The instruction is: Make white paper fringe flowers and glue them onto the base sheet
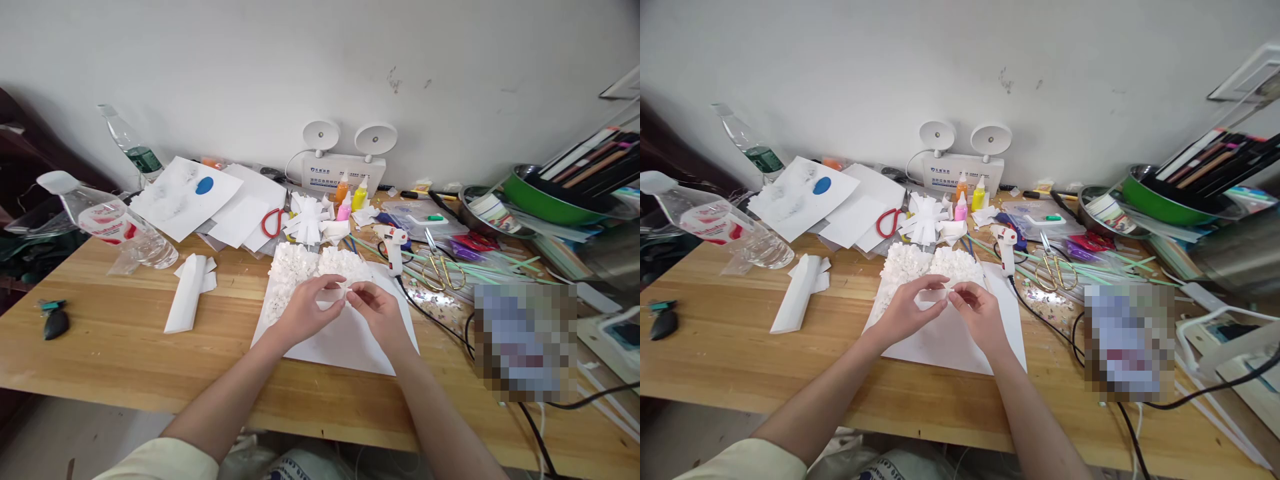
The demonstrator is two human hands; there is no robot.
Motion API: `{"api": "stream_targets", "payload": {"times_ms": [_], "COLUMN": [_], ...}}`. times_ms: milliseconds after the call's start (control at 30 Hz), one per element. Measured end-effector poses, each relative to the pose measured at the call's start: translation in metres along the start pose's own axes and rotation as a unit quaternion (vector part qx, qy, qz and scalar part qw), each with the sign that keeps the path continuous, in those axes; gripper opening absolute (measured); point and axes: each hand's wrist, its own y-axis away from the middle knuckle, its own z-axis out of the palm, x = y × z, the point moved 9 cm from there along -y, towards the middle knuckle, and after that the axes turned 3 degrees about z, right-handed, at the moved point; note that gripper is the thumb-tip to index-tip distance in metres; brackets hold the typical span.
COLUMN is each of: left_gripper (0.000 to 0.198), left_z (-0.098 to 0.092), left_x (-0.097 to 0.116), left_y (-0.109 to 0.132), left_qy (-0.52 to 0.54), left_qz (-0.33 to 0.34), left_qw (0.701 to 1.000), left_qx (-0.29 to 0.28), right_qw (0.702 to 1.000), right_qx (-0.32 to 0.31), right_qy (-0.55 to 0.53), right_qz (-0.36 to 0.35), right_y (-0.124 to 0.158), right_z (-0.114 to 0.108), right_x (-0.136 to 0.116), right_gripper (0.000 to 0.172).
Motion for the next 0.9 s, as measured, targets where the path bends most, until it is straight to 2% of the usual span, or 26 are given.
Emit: {"api": "stream_targets", "payload": {"times_ms": [233, 433, 567, 700, 900], "left_gripper": [0.027, 0.026, 0.028, 0.015, 0.009], "left_z": [0.001, 0.0, 0.0, 0.003, -0.001], "left_x": [0.001, 0.002, -0.004, -0.011, -0.011], "left_y": [-0.001, -0.001, -0.001, -0.002, -0.002], "left_qy": [0.04, 0.024, 0.004, 0.005, 0.013], "left_qz": [0.001, 0.01, -0.017, -0.042, -0.044], "left_qw": [0.999, 1.0, 1.0, 0.999, 0.999], "left_qx": [-0.001, 0.007, 0.003, -0.018, -0.013], "right_qw": [0.998, 1.0, 1.0, 0.999, 0.999], "right_qx": [-0.025, -0.02, -0.023, -0.031, -0.045], "right_qy": [-0.045, -0.006, 0.021, 0.026, 0.021], "right_qz": [0.02, 0.01, 0.006, 0.011, 0.008], "right_y": [0.001, 0.0, 0.0, 0.001, 0.002], "right_z": [0.007, 0.006, 0.006, 0.005, 0.007], "right_x": [0.0, 0.002, 0.002, 0.003, 0.001], "right_gripper": [0.009, 0.014, 0.015, 0.019, 0.015]}}
